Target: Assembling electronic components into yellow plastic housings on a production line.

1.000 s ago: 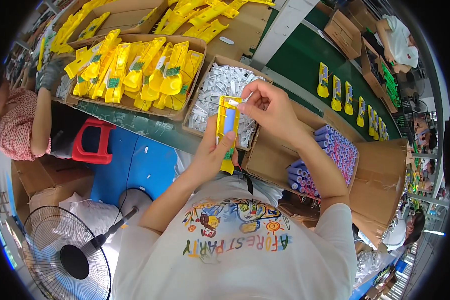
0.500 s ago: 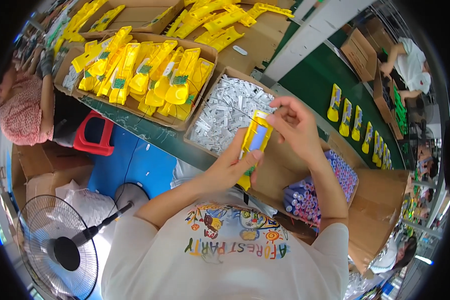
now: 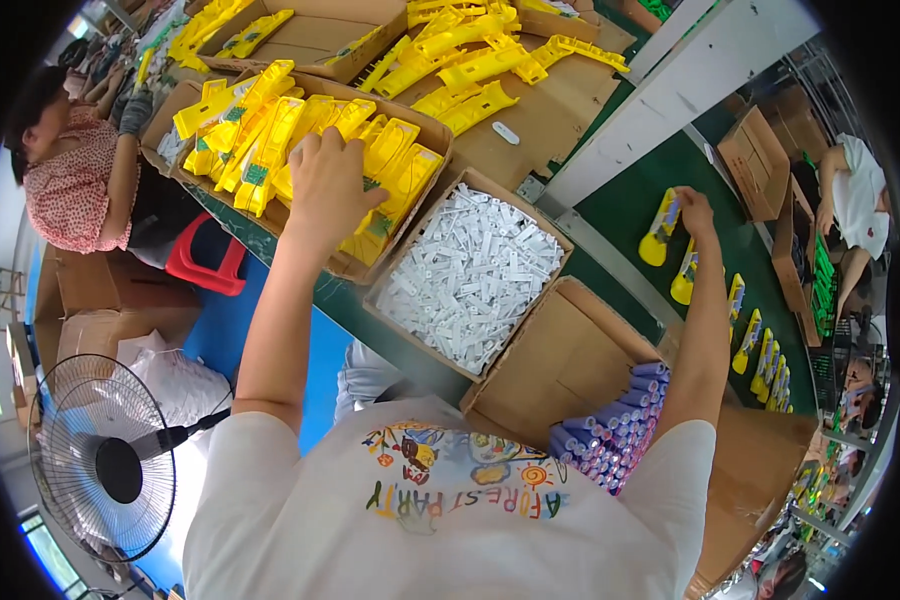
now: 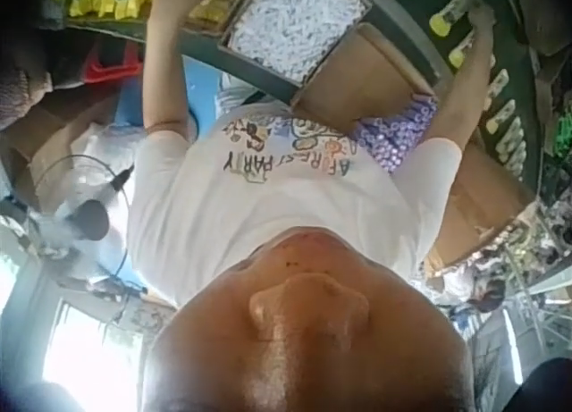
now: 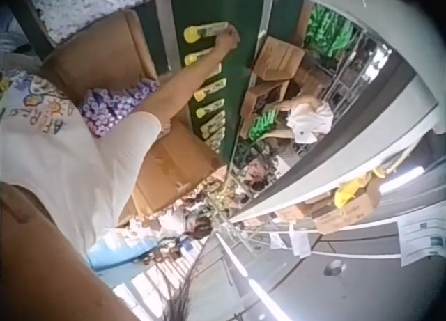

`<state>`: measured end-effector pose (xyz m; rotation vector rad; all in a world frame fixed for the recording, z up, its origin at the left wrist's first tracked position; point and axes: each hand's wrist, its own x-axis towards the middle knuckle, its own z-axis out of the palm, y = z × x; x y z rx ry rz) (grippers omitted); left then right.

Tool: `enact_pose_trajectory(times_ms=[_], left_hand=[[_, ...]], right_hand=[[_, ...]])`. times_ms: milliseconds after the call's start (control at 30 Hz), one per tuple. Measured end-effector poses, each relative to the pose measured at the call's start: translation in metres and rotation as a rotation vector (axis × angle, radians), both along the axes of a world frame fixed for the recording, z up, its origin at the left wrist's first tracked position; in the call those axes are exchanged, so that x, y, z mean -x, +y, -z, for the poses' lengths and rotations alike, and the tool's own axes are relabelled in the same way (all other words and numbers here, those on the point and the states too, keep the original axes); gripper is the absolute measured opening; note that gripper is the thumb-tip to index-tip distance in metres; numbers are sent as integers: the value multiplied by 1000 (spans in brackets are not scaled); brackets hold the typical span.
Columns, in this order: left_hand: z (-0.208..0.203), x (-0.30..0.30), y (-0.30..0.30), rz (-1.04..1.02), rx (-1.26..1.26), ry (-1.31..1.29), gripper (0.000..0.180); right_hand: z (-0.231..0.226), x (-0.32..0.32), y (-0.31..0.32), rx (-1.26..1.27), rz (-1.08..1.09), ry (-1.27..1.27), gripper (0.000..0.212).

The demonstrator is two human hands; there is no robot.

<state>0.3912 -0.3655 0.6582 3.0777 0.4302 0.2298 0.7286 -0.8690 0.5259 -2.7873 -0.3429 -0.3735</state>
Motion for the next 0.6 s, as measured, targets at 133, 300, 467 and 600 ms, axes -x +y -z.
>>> enact_pose_trajectory(times_ms=[133,300,467,600], left_hand=[[10,7,13,82,29,-67,53],[27,3,21,36,138,-586,45],[-1,25,-45,162,1603,-551,38],[4,62,-104,32,2504,-163,34]], right_hand=[[-69,56,62,14,-92,-333,16],[-164,252,175,-312,-543,-297,10],[-158,343,216,-593,-604,-4,28],[-153,352,212,-223,-948,-320,40]])
